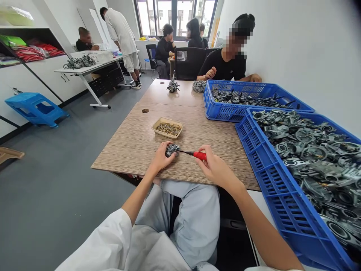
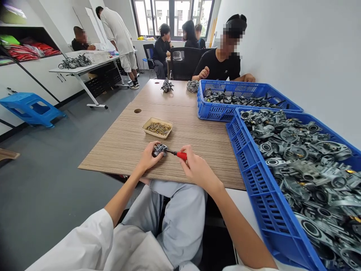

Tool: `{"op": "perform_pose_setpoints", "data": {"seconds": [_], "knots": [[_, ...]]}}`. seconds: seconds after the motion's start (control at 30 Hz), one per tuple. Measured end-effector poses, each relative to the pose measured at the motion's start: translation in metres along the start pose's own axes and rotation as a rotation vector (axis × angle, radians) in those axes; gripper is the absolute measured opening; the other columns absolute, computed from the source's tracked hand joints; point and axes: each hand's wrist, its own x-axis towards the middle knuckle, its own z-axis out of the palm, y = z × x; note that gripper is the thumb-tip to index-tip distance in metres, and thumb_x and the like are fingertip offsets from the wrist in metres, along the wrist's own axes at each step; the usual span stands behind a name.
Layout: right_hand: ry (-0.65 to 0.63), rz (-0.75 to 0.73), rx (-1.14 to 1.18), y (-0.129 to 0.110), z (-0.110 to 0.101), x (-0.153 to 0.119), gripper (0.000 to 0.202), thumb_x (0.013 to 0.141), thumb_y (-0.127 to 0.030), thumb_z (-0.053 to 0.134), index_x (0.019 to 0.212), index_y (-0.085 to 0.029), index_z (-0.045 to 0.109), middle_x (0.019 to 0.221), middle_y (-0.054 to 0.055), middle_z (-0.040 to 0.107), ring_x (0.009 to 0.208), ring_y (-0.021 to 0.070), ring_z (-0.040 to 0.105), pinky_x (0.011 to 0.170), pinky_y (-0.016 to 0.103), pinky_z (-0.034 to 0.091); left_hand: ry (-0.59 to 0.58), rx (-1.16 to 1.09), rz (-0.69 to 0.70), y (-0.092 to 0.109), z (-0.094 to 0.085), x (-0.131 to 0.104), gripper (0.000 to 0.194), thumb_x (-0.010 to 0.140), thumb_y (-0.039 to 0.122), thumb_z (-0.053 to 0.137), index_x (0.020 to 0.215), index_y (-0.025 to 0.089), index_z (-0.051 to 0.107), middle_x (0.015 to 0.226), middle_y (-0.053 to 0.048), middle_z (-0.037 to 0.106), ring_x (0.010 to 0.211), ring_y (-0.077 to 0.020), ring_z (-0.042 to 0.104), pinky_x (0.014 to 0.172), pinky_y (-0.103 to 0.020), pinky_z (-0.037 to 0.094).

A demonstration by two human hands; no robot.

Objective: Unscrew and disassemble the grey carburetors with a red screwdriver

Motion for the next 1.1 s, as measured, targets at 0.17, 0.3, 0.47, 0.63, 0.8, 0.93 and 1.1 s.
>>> {"op": "perform_pose_setpoints", "data": {"seconds": [0.17, 0.3, 0.47, 0.63, 0.8, 0.93, 1.1], "knots": [[0.021, -0.069, 0.031, 0.004, 0.003, -0.002, 0.019, 0.106, -0.024, 0.043, 0.125, -0.022, 0.045, 0.102, 0.008, 0.075, 0.083, 0.0252, 0.074, 0.073, 0.031, 0.046, 0.004, -0.001, 0.003, 0.001, 0.0, 0.0, 0.044, 0.09, 0.028, 0.07, 0.131, 0.022, 0.056, 0.127, -0.01, 0.064, 0.12, -0.027, 0.063, 0.108, -0.043, 0.05], [0.011, 0.064, -0.135, -0.002, 0.004, 0.0, 0.016, 0.11, -0.03, 0.045, 0.123, -0.021, 0.045, 0.092, 0.007, 0.076, 0.079, 0.0273, 0.075, 0.066, 0.029, 0.042, 0.003, -0.008, -0.003, 0.002, -0.001, 0.0, 0.043, 0.09, 0.028, 0.069, 0.13, 0.022, 0.056, 0.126, -0.01, 0.064, 0.12, -0.0261, 0.063, 0.108, -0.042, 0.05], [0.005, 0.162, -0.343, -0.008, 0.004, 0.003, 0.022, 0.113, -0.04, 0.045, 0.121, -0.02, 0.046, 0.087, 0.008, 0.077, 0.079, 0.0282, 0.077, 0.061, 0.029, 0.036, 0.006, -0.006, 0.001, 0.001, -0.001, 0.0, 0.043, 0.091, 0.029, 0.069, 0.131, 0.022, 0.056, 0.127, -0.01, 0.064, 0.121, -0.026, 0.063, 0.109, -0.042, 0.05], [0.028, 0.188, -0.388, -0.006, 0.005, 0.004, 0.027, 0.112, -0.046, 0.046, 0.116, -0.02, 0.048, 0.083, 0.008, 0.077, 0.076, 0.0297, 0.076, 0.06, 0.029, 0.036, 0.006, -0.004, -0.009, 0.002, -0.001, 0.0, 0.044, 0.09, 0.029, 0.07, 0.131, 0.023, 0.056, 0.128, -0.01, 0.065, 0.121, -0.0261, 0.063, 0.108, -0.042, 0.05], [0.038, 0.084, -0.126, -0.002, 0.002, 0.003, 0.023, 0.109, -0.038, 0.049, 0.126, -0.022, 0.045, 0.086, 0.005, 0.076, 0.077, 0.0273, 0.075, 0.064, 0.029, 0.043, 0.007, -0.013, -0.001, 0.002, -0.001, 0.0, 0.043, 0.091, 0.029, 0.069, 0.131, 0.023, 0.056, 0.127, -0.009, 0.065, 0.121, -0.0255, 0.063, 0.108, -0.041, 0.05], [0.016, -0.046, 0.071, 0.003, 0.002, 0.001, 0.021, 0.107, -0.029, 0.046, 0.127, -0.024, 0.043, 0.097, 0.006, 0.075, 0.082, 0.0255, 0.075, 0.072, 0.031, 0.049, 0.0, -0.01, -0.009, 0.002, -0.001, 0.0, 0.043, 0.091, 0.029, 0.07, 0.131, 0.023, 0.056, 0.127, -0.009, 0.064, 0.12, -0.0258, 0.063, 0.108, -0.042, 0.05], [0.028, 0.001, -0.002, 0.002, 0.004, 0.001, 0.015, 0.108, -0.029, 0.043, 0.122, -0.023, 0.044, 0.103, 0.009, 0.075, 0.087, 0.028, 0.075, 0.073, 0.032, 0.048, 0.0, -0.01, -0.014, 0.003, -0.002, 0.0, 0.042, 0.091, 0.029, 0.069, 0.13, 0.022, 0.056, 0.126, -0.009, 0.065, 0.12, -0.0256, 0.063, 0.107, -0.041, 0.05]]}}
